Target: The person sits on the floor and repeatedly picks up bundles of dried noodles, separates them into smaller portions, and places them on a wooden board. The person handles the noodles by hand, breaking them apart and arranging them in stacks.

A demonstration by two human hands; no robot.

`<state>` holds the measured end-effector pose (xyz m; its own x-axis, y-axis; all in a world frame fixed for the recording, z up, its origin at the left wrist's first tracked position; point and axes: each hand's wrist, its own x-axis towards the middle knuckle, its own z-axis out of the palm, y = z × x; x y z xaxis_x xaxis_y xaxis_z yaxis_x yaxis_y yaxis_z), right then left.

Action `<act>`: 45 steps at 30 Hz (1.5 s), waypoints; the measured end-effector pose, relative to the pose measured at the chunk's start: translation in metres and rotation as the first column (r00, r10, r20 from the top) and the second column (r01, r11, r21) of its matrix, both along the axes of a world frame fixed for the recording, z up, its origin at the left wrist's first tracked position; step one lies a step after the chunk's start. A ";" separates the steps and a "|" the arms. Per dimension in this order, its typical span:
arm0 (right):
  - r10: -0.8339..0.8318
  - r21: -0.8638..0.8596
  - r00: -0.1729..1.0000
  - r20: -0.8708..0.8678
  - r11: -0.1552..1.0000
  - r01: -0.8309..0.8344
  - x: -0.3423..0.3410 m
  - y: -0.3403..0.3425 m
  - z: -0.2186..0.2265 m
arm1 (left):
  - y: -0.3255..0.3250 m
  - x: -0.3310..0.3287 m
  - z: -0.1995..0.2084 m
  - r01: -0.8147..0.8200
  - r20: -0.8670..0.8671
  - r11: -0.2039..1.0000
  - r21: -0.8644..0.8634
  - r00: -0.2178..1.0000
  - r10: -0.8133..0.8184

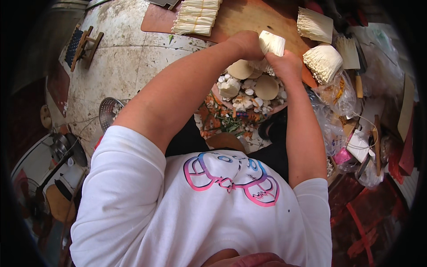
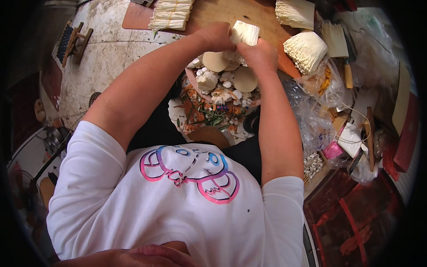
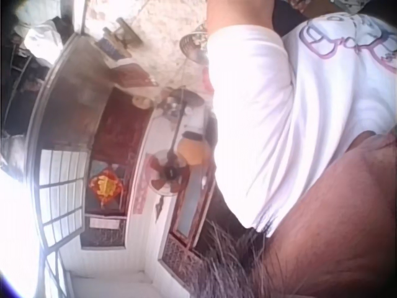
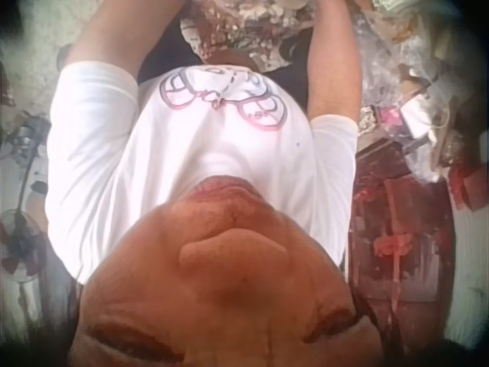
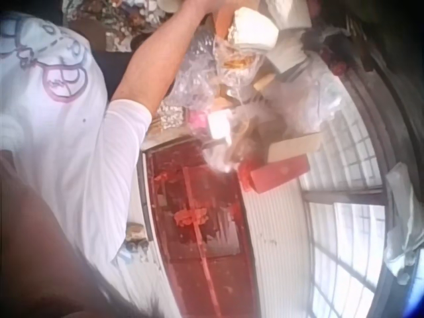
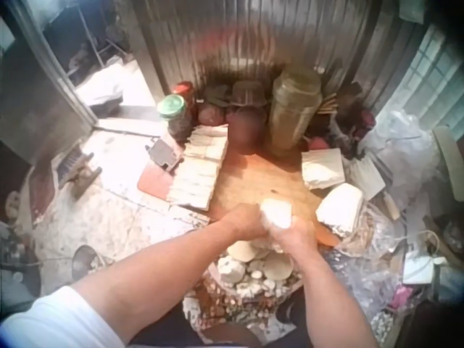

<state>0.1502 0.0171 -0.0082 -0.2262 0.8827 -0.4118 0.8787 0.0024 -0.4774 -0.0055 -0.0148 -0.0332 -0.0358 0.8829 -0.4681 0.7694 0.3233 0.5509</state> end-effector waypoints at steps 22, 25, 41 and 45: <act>-0.353 -0.454 0.433 -0.829 0.877 -0.154 0.026 0.006 0.063 | 0.026 -0.002 0.059 -0.528 0.688 0.844 0.094 0.647 0.329; -0.330 -0.402 0.362 -0.872 0.904 -0.144 0.030 -0.002 0.072 | 0.020 0.010 0.078 -0.520 0.919 0.851 0.069 0.365 0.148; 0.159 0.285 0.879 -0.449 0.958 -0.028 0.056 -0.029 0.089 | -0.036 0.089 0.106 -0.563 0.856 0.827 -0.008 0.423 0.297; 0.224 0.189 0.848 -0.480 0.971 -0.149 0.075 -0.036 0.098 | -0.022 0.066 0.089 -0.517 0.884 0.836 -0.183 0.286 0.370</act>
